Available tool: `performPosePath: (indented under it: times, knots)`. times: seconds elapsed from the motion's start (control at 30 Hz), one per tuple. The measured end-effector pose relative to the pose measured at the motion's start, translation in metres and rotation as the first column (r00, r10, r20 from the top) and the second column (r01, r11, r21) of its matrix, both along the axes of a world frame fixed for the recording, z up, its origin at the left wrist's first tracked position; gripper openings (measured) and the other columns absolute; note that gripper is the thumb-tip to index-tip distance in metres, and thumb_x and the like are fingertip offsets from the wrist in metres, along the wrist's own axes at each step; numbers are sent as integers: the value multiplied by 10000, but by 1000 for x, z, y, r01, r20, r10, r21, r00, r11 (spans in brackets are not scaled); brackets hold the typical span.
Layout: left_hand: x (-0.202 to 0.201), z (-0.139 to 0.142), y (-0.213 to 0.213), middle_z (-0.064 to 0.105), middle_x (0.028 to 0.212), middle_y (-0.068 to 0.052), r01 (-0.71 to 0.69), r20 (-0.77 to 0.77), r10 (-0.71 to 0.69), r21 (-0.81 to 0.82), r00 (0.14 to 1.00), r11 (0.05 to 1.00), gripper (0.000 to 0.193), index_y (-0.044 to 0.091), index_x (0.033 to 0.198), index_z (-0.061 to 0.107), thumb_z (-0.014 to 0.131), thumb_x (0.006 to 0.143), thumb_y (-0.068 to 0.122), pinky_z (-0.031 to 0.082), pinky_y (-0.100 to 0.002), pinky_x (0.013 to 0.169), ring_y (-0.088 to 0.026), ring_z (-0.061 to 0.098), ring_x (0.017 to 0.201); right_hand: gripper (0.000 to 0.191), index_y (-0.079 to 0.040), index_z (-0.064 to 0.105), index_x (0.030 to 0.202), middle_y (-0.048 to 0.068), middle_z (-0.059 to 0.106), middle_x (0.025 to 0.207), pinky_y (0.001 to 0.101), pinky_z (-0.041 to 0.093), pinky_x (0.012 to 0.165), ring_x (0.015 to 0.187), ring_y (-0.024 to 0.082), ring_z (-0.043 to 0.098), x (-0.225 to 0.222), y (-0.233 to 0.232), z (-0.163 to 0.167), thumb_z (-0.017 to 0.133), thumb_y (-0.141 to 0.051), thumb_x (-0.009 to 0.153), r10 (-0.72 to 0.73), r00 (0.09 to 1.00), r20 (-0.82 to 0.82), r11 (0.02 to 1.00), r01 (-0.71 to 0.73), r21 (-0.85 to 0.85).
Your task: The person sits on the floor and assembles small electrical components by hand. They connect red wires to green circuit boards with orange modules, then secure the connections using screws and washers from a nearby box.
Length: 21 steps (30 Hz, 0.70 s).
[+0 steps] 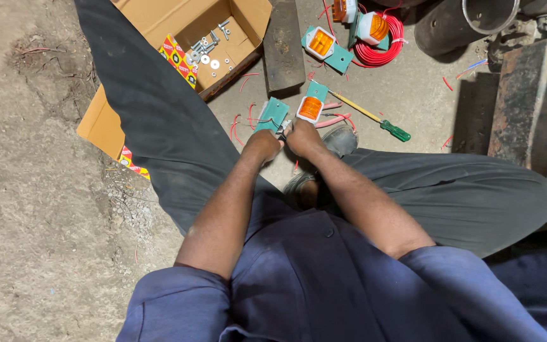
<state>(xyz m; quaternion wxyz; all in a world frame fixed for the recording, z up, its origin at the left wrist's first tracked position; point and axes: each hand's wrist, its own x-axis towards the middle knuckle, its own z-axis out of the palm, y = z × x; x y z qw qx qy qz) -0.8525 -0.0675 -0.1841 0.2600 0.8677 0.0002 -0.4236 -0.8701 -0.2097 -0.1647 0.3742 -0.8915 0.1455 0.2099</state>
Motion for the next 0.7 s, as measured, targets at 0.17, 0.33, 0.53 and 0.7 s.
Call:
performPosePath:
  times: [0.17, 0.33, 0.53, 0.7]
  knots:
    - [-5, 6, 6, 668, 1231, -254, 10, 9, -10, 8, 1000, 1000, 479, -22, 1201, 677, 713, 904, 352, 505, -460, 996, -397, 632, 1176, 129, 2, 671, 896, 189, 699, 816, 435, 529, 721, 780, 324, 675, 0, -2, -7, 655, -125, 883, -3, 998, 56, 991, -5, 130]
    - [-7, 4, 6, 668, 1232, -261, -4, -8, 4, 19, 1000, 1000, 456, -21, 1195, 680, 678, 905, 331, 512, -455, 998, -398, 636, 1176, 126, -14, 703, 921, 71, 680, 753, 318, 489, 539, 605, 152, 599, 0, -3, -4, 610, -86, 967, -108, 971, -213, 873, 196, 447]
    - [-7, 6, 7, 680, 1222, -265, -14, -40, 15, 22, 999, 1000, 409, -34, 1156, 704, 670, 891, 276, 516, -455, 986, -393, 651, 1163, 101, -34, 703, 923, 35, 692, 774, 278, 416, 489, 640, 117, 648, 3, -12, 6, 637, -88, 975, -185, 860, -476, 813, 406, 417]
    - [-2, 20, 8, 686, 1213, -259, -26, -66, 28, 36, 997, 999, 410, -24, 1146, 717, 681, 890, 295, 526, -459, 969, -394, 661, 1148, 63, -13, 744, 891, 48, 759, 808, 230, 580, 576, 689, 123, 699, 7, -10, 5, 779, -60, 867, -248, 839, -485, 686, 506, 524]
